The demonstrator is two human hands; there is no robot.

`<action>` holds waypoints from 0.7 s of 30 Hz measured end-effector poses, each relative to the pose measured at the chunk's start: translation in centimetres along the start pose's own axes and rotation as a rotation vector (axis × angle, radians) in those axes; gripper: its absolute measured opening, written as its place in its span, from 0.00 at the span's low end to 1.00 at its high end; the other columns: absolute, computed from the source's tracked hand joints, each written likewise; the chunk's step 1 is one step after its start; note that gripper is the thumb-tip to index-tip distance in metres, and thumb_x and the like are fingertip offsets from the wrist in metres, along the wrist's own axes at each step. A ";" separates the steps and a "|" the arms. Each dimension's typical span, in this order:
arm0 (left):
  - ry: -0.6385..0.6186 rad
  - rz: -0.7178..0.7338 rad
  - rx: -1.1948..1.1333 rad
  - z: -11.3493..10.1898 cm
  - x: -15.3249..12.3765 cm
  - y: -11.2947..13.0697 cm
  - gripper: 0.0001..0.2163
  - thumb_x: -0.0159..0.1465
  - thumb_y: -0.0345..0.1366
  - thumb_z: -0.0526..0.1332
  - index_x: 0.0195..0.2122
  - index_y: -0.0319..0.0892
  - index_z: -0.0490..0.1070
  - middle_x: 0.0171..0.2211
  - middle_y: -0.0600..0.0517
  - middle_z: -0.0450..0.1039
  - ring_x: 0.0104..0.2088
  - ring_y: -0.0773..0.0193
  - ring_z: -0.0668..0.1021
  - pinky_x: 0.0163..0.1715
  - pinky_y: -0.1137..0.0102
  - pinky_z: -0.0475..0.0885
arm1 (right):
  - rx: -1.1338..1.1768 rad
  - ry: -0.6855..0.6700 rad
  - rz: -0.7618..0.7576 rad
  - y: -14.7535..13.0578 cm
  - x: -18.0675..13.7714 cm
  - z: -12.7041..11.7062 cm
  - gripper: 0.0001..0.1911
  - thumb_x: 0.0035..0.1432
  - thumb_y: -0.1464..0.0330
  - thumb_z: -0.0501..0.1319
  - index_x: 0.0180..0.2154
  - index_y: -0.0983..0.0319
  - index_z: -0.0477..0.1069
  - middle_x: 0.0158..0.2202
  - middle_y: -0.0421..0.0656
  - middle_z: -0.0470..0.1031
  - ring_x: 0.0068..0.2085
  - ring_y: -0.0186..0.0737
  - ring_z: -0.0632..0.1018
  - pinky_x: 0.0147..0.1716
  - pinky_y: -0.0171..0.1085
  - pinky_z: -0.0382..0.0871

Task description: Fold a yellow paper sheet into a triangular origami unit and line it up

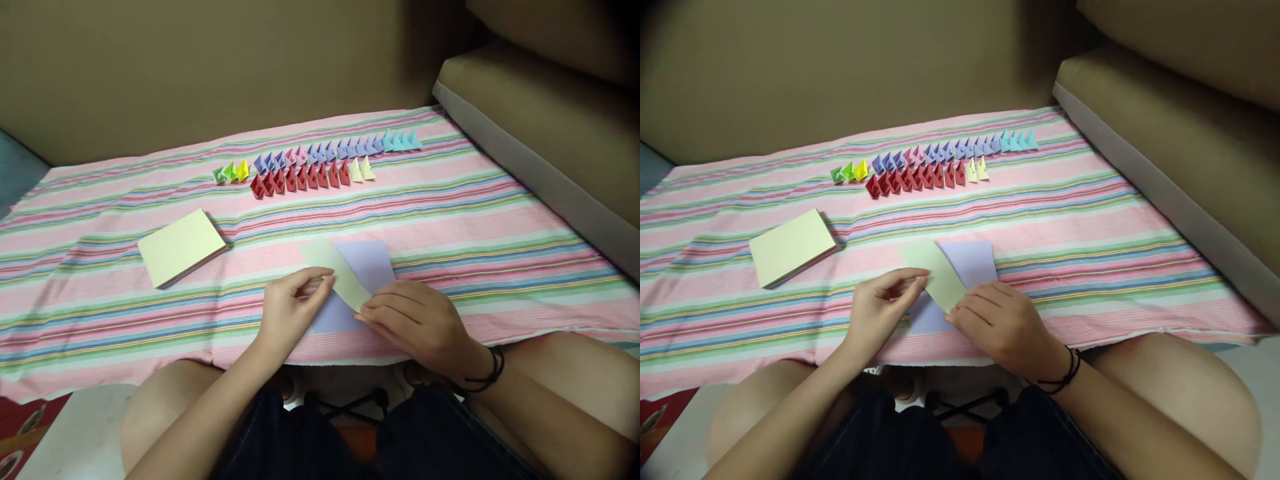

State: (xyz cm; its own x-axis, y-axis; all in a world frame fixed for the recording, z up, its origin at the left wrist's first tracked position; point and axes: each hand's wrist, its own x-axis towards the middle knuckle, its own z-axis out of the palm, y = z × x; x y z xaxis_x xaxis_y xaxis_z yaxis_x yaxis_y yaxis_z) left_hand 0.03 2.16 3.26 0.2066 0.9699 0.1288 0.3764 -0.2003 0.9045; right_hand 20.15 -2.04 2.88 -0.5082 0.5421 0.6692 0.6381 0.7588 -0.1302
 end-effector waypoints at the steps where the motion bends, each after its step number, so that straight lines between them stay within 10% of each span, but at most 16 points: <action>1: 0.005 -0.053 -0.058 0.0 0.1 0.0 0.09 0.59 0.40 0.64 0.37 0.41 0.77 0.28 0.52 0.78 0.27 0.64 0.79 0.28 0.72 0.74 | 0.053 0.011 0.029 -0.1 0.1 -0.1 0.04 0.57 0.73 0.62 0.30 0.60 0.71 0.29 0.41 0.79 0.32 0.38 0.77 0.33 0.39 0.71; 6: -0.050 -0.161 -0.262 -0.4 0.8 0.0 0.10 0.57 0.40 0.66 0.36 0.39 0.77 0.25 0.53 0.74 0.24 0.70 0.74 0.23 0.77 0.68 | 0.402 0.060 0.509 0.7 0.5 -0.5 0.06 0.59 0.65 0.61 0.30 0.60 0.70 0.33 0.43 0.78 0.33 0.38 0.77 0.31 0.37 0.70; 10: -0.109 -0.130 -0.363 -0.2 0.8 0.1 0.12 0.57 0.37 0.66 0.42 0.40 0.74 0.25 0.54 0.72 0.25 0.71 0.73 0.26 0.77 0.69 | 0.769 -0.156 0.923 2.1 0.6 -0.3 0.12 0.59 0.59 0.59 0.37 0.60 0.73 0.27 0.39 0.73 0.26 0.34 0.72 0.22 0.33 0.64; 16: -0.003 -0.049 -0.201 0.4 0.2 0.0 0.19 0.58 0.37 0.66 0.50 0.43 0.69 0.45 0.46 0.74 0.39 0.64 0.78 0.39 0.71 0.74 | 0.930 -0.202 1.000 2.5 0.6 0.1 0.17 0.54 0.57 0.63 0.22 0.62 0.71 0.19 0.36 0.64 0.21 0.30 0.63 0.20 0.32 0.55; 21: -0.303 -0.107 -0.505 0.7 -0.2 1.2 0.22 0.60 0.43 0.64 0.54 0.43 0.67 0.51 0.44 0.72 0.51 0.55 0.75 0.51 0.61 0.71 | 1.008 -0.120 1.012 1.7 0.9 0.8 0.18 0.45 0.57 0.70 0.19 0.62 0.68 0.19 0.35 0.66 0.23 0.30 0.65 0.22 0.33 0.58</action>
State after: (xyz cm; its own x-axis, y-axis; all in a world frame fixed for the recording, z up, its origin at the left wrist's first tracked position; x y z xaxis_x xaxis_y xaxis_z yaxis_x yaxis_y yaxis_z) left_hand 1.07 1.66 4.06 0.4673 0.8837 -0.0284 -0.0509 0.0590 0.9970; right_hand 20.32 0.02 2.70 -0.1683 0.9824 -0.0810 0.0992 -0.0649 -0.9930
